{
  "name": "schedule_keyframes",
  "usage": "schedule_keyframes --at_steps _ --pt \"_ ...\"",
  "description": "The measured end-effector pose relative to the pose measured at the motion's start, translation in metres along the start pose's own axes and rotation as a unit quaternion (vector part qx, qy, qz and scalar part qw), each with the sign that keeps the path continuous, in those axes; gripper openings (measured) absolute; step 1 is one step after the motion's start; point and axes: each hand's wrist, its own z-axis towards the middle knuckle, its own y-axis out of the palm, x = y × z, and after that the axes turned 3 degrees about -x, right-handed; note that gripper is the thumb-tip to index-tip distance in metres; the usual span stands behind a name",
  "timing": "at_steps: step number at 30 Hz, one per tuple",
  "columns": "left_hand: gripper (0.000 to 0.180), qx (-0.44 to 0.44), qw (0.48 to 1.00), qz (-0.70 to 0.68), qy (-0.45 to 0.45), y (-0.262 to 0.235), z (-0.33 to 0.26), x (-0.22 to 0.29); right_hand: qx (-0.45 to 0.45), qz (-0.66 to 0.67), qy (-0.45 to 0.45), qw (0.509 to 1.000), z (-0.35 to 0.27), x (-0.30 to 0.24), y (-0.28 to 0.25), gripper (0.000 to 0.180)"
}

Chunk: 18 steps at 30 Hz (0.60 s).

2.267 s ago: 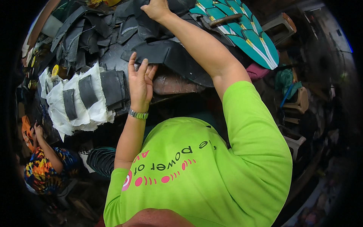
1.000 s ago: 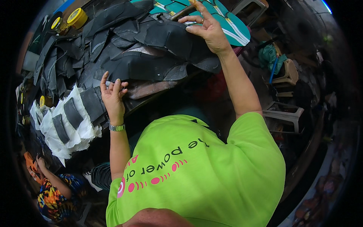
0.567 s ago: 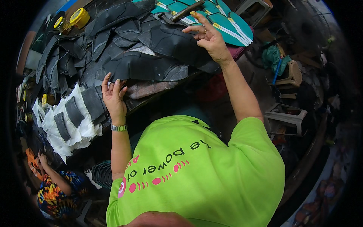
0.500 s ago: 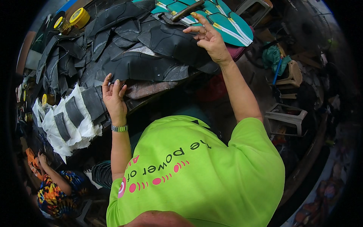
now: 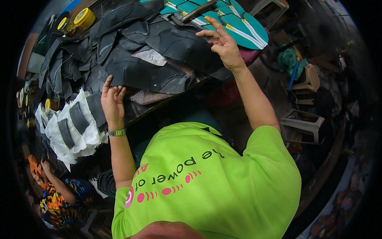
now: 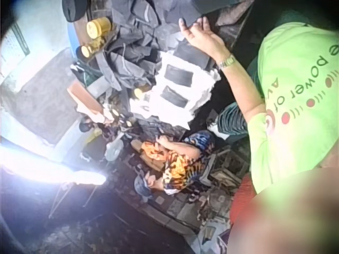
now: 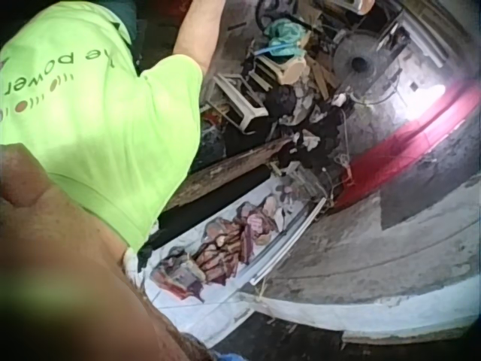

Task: The person applies adhesive from a yellow tub to a curved surface and then places black rubber pieces over it, pressing them into place. They continue adding more rubber pieces in an overlapping pattern, smoothing each one down by hand.

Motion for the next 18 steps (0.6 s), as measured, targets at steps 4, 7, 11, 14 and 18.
schedule_keyframes --at_steps 4,7,11,14,18 --pt "0.043 -0.032 0.998 -0.053 0.015 -0.002 -0.002 0.0 0.003 0.013 -0.008 1.0 -0.002 0.002 -0.001 0.091" --pt "0.039 -0.033 0.998 -0.054 0.023 0.004 -0.006 0.0 0.009 0.002 -0.018 1.0 -0.003 0.003 0.0 0.093" --pt "0.036 -0.008 0.995 0.084 0.053 0.019 -0.006 -0.008 0.058 0.047 0.001 0.997 0.003 -0.009 -0.001 0.095" --pt "0.033 -0.045 0.993 0.093 0.058 0.03 -0.007 -0.013 0.05 0.149 -0.035 0.987 0.012 -0.034 -0.004 0.09" --pt "0.035 -0.1 0.991 0.079 0.042 0.038 -0.001 -0.009 0.048 0.175 -0.075 0.981 0.03 -0.073 -0.002 0.077"
